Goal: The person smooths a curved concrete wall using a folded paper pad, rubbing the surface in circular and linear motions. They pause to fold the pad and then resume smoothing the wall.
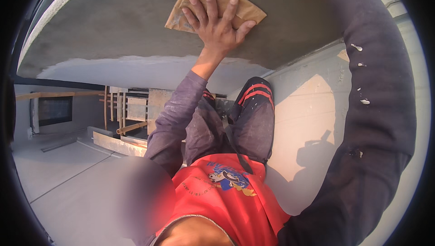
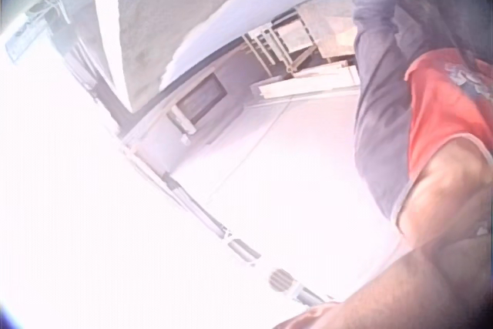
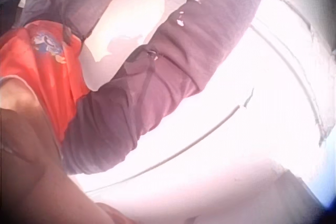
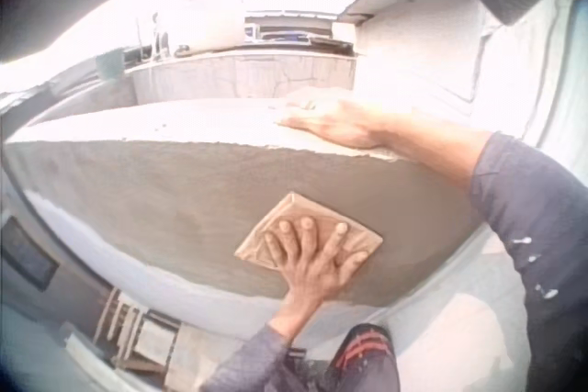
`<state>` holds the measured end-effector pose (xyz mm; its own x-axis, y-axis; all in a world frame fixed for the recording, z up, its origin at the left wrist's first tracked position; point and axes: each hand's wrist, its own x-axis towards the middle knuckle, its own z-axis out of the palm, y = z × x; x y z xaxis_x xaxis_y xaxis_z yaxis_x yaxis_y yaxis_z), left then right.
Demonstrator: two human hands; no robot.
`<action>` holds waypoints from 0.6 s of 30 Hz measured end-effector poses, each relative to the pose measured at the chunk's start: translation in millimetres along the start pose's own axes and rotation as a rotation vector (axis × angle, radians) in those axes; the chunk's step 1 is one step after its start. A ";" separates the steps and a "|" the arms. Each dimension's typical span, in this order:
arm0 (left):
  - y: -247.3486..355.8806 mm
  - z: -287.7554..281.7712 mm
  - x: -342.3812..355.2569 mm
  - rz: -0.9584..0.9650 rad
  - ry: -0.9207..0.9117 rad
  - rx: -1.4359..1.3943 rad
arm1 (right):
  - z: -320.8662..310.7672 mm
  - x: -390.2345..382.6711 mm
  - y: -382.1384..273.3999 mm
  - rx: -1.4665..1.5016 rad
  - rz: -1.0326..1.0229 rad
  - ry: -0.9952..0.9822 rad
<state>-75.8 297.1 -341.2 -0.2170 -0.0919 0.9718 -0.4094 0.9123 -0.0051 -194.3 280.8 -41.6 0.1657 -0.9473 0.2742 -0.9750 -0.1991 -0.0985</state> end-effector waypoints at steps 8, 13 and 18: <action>-5.2 27.8 -49.8 0.244 0.033 0.101 | 15.9 -4.7 -10.3 -0.104 -0.062 -0.025; 4.0 -10.2 16.2 -0.026 -0.009 0.002 | 21.6 1.6 7.4 -0.105 -0.126 -0.026; -3.7 -2.4 -45.5 0.262 -0.047 0.099 | 16.7 0.1 -4.2 -0.142 -0.086 -0.030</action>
<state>-62.3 298.8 -384.9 -0.3668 0.1214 0.9224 -0.4181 0.8642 -0.2800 -187.8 277.3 -57.1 0.2519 -0.9357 0.2470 -0.9677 -0.2444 0.0612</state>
